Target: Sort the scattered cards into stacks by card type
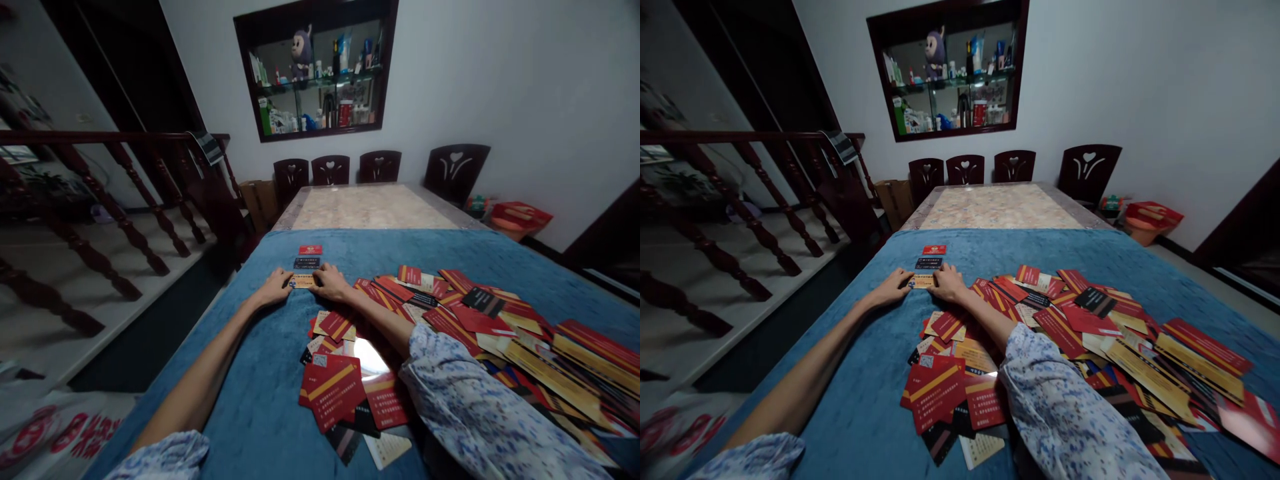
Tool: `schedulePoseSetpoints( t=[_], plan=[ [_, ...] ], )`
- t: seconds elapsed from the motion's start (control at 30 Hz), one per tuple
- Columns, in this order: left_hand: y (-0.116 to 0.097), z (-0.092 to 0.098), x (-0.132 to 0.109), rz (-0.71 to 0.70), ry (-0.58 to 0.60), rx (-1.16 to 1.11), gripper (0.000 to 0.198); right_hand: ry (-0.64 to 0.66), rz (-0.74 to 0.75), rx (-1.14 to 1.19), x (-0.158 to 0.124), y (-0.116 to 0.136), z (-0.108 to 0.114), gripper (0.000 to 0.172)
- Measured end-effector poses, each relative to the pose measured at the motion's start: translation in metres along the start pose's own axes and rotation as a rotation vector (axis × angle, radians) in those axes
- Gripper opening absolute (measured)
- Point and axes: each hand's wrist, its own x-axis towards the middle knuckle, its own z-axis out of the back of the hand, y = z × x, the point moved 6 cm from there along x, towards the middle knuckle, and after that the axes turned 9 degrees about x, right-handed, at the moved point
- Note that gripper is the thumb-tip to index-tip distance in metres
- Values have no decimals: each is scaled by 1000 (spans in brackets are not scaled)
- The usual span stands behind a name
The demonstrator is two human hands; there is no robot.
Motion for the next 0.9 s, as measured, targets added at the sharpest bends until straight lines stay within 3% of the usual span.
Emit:
schedulePoseSetpoints(
  t=[0.17,0.37,0.73,0.9],
  plan=[
    [1,5,0,-24,-51,-63,54,16,27,-2,3,-1,1,37],
    [-1,10,-3,-20,-118,-88,57,8,116,30,1,-6,16,51],
    [-18,19,-16,61,-159,-1,44,-34,374,57,-36,-11,60,29],
    [-44,29,-30,40,-178,24,36,3,460,69,-60,-8,69,28]
  ],
)
